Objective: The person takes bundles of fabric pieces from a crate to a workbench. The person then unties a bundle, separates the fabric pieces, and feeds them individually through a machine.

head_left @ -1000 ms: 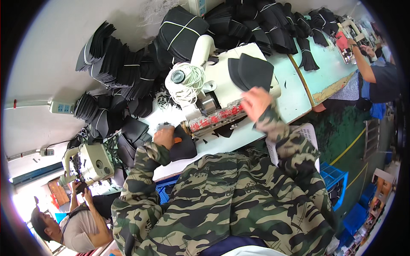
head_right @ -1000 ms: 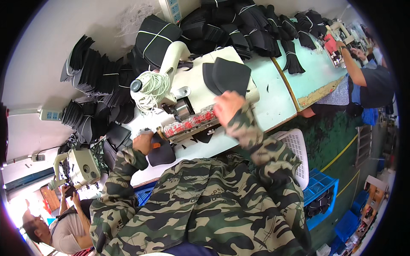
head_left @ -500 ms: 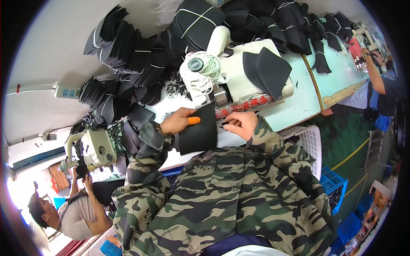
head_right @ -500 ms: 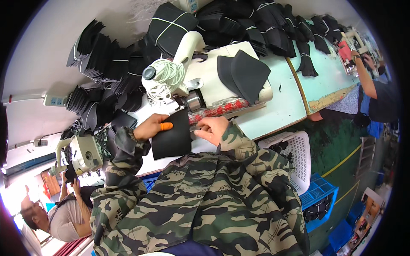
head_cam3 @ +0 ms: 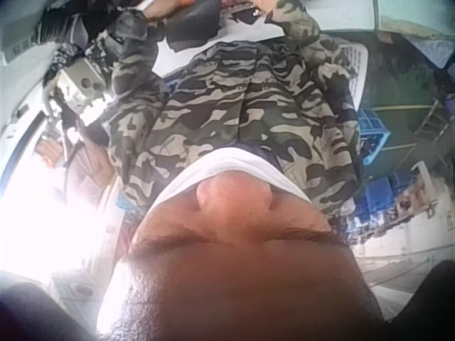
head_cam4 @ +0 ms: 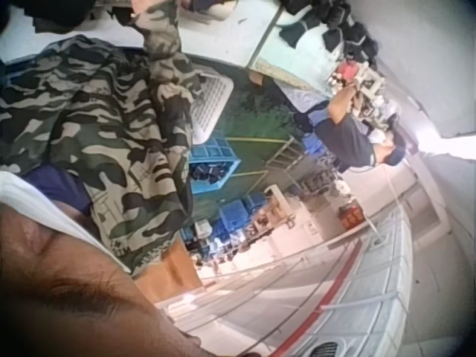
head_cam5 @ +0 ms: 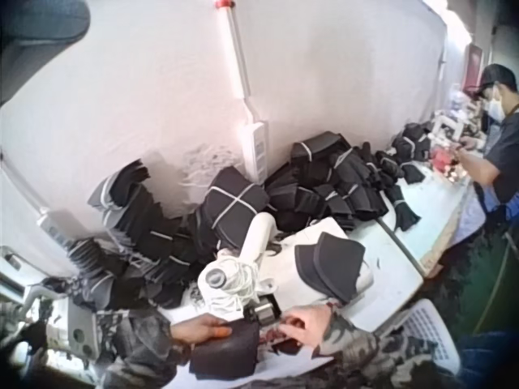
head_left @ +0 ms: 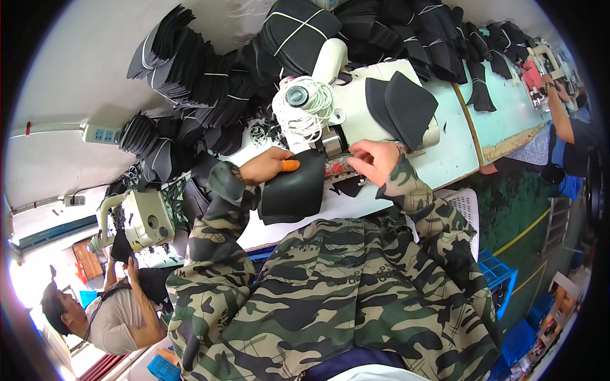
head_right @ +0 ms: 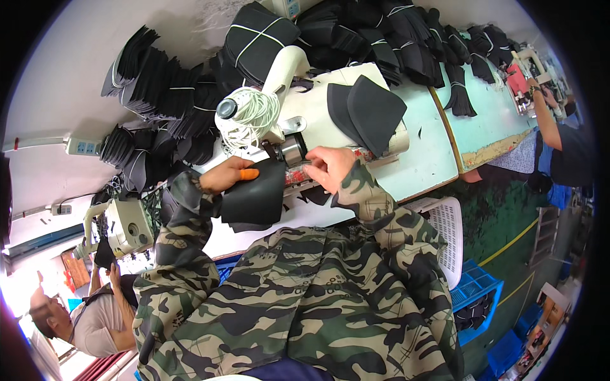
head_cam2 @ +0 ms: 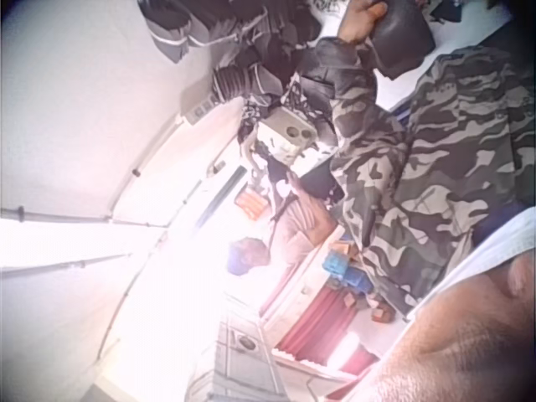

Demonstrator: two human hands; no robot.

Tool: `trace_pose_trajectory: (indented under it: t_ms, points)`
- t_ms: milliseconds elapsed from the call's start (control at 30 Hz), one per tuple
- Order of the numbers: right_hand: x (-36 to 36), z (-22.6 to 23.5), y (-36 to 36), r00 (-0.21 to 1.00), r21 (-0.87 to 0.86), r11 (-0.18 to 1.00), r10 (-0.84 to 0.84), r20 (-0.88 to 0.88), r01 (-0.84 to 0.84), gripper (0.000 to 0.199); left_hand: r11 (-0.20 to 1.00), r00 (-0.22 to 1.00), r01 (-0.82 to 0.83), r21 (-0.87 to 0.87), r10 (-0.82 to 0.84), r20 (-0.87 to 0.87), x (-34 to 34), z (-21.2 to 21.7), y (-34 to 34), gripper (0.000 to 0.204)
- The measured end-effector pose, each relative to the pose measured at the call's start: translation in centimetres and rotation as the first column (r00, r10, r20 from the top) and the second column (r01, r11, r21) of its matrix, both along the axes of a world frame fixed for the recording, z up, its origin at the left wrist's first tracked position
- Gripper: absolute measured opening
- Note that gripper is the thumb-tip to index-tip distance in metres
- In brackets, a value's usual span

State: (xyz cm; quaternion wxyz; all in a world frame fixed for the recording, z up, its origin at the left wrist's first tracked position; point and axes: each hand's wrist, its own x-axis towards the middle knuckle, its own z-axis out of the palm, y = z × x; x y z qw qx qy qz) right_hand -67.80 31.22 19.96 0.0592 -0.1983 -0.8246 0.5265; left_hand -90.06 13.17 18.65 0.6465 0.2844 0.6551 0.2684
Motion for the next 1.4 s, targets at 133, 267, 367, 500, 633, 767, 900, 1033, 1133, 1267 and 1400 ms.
trace_pose_trajectory:
  t_ms: [133, 267, 367, 500, 633, 767, 900, 1033, 1133, 1267, 1400]
  points:
    - [-2.5, -0.1, 1.2, 0.981, 0.578, 0.802, 0.195, -0.011, -0.153, 0.040, 0.996, 0.995, -0.079, 0.044, 0.081, -0.057, 2.8, -0.3, 3.2, 0.025]
    - [-3.9, 0.8, 0.3, 0.959, 0.536, 0.799, 0.179, 0.221, -0.273, 0.040, 0.975, 0.971, -0.218, 0.051, 0.221, -0.088, 4.2, 0.1, 2.6, 0.023]
    - [-1.1, -0.6, 0.7, 0.972, 0.459, 0.861, 0.151, 0.178, -0.218, 0.034, 0.981, 0.981, -0.193, -0.030, 0.193, 0.000, 3.8, 1.6, 3.6, 0.023]
    - [1.4, 0.5, 0.8, 0.966, 0.060, 0.983, 0.157, 0.206, -0.173, 0.031, 0.983, 0.990, -0.136, -0.119, 0.139, 0.016, 2.8, 1.5, 3.8, 0.025]
    - [3.9, 1.2, 3.0, 0.985, 0.114, 0.990, -0.060, -0.160, 0.079, 0.019, 0.963, 0.943, -0.207, 0.173, 0.244, -0.228, 1.0, -0.6, 1.4, 0.026]
    - [3.7, 4.5, 5.9, 0.852, 0.538, 0.672, -0.303, -0.427, 0.508, 0.018, 0.945, 0.357, 0.193, -0.263, -0.317, -0.878, 0.8, -5.2, -5.6, 0.039]
    - [3.5, -1.0, 6.1, 0.979, 0.711, 0.675, -0.180, -0.100, 0.197, 0.021, 0.929, 0.329, 0.221, -0.298, -0.358, -0.874, 2.4, -6.5, -7.4, 0.039]
    - [2.5, -0.9, -0.4, 0.989, 0.224, 0.971, -0.056, -0.137, 0.086, 0.021, 0.965, 0.222, 0.195, -0.174, -0.217, -0.951, 3.3, -4.9, -7.0, 0.029]
    - [0.9, -2.7, -3.8, 0.965, -0.130, 0.965, 0.243, 0.103, -0.229, 0.026, 0.938, 0.918, 0.329, 0.112, -0.290, -0.269, 1.6, -1.3, -8.3, 0.018]
    - [-0.3, -2.9, -5.4, 0.966, -0.443, 0.878, 0.244, 0.090, -0.180, 0.025, 0.942, 0.958, 0.258, 0.215, -0.220, -0.184, 3.7, 3.1, -3.2, 0.021]
    - [-1.1, -1.6, -4.6, 0.948, -0.416, 0.906, 0.191, 0.252, -0.072, 0.022, 0.976, 0.998, 0.038, 0.213, -0.027, -0.054, 4.1, 1.6, -1.1, 0.027]
